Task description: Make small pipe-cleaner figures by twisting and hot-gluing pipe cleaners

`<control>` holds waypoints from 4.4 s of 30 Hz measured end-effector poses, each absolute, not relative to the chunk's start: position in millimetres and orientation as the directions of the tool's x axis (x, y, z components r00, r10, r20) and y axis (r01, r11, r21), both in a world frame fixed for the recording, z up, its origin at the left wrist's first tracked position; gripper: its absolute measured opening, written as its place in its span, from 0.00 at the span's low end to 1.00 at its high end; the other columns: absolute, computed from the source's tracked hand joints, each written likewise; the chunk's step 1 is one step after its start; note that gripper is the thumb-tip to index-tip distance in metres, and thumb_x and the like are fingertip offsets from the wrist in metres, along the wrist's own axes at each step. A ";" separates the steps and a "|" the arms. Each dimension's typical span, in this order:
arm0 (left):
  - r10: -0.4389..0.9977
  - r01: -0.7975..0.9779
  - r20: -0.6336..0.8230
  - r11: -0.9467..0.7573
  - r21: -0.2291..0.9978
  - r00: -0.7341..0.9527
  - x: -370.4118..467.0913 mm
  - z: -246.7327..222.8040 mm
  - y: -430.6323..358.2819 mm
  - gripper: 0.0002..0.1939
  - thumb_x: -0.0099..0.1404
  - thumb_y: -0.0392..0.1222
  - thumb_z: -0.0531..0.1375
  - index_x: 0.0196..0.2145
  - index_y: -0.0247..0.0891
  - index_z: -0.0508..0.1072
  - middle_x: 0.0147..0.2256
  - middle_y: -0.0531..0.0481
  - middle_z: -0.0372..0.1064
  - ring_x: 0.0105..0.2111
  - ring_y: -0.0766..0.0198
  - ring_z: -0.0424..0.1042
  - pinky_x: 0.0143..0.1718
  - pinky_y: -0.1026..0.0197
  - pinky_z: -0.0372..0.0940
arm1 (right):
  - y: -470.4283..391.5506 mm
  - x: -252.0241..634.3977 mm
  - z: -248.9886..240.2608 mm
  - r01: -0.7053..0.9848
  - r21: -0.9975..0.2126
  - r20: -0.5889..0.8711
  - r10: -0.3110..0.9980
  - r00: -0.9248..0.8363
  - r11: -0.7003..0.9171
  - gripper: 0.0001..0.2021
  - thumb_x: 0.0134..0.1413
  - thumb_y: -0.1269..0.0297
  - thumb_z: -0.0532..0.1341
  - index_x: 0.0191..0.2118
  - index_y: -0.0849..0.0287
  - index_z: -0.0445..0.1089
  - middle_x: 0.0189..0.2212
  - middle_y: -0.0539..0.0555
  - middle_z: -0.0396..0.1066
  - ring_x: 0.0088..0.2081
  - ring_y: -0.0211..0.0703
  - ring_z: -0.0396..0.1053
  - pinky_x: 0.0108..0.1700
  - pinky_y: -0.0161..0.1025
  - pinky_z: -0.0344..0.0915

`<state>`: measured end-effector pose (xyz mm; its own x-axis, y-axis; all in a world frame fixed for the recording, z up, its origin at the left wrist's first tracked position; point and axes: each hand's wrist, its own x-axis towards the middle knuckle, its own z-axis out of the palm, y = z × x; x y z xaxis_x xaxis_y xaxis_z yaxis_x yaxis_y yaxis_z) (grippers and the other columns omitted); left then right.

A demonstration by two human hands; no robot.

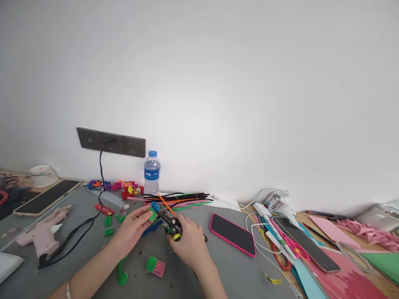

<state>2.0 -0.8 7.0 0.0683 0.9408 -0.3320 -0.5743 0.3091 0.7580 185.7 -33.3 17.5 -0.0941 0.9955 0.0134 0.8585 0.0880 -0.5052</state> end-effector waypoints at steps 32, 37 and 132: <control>0.964 -0.443 -0.253 0.263 0.857 0.083 -1.0 3.1 -2.1 0.16 0.46 0.46 0.72 0.32 0.38 0.79 0.32 0.47 0.73 0.33 0.60 0.70 0.36 0.59 0.66 | -37.4 186.3 17.5 0.862 -0.498 0.004 0.995 -0.103 0.091 0.20 0.46 0.63 0.61 0.49 0.49 0.66 0.44 0.54 0.73 0.48 0.53 0.67 0.46 0.43 0.56; 0.962 -0.372 -0.263 0.271 0.888 0.074 -1.1 5.4 -2.5 0.17 0.45 0.46 0.72 0.34 0.39 0.79 0.35 0.46 0.75 0.33 0.58 0.70 0.36 0.57 0.66 | -37.8 186.4 16.7 0.878 -0.469 0.002 0.994 -0.105 0.093 0.20 0.46 0.63 0.61 0.48 0.48 0.67 0.43 0.53 0.73 0.47 0.53 0.68 0.46 0.43 0.55; 0.966 -0.385 -0.239 0.257 0.886 0.095 -1.2 4.8 -2.4 0.17 0.47 0.49 0.70 0.33 0.38 0.76 0.32 0.50 0.66 0.31 0.64 0.63 0.34 0.59 0.64 | -40.5 219.0 28.6 0.937 -0.164 -0.338 0.910 0.241 -0.310 0.21 0.46 0.62 0.61 0.48 0.61 0.62 0.46 0.66 0.66 0.48 0.62 0.67 0.41 0.47 0.62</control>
<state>-1.2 -2.4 4.8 0.0951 0.9664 -0.2387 -0.3853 0.2568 0.8863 219.0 -40.5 28.6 0.2413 0.9098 -0.3378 0.9366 -0.3095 -0.1645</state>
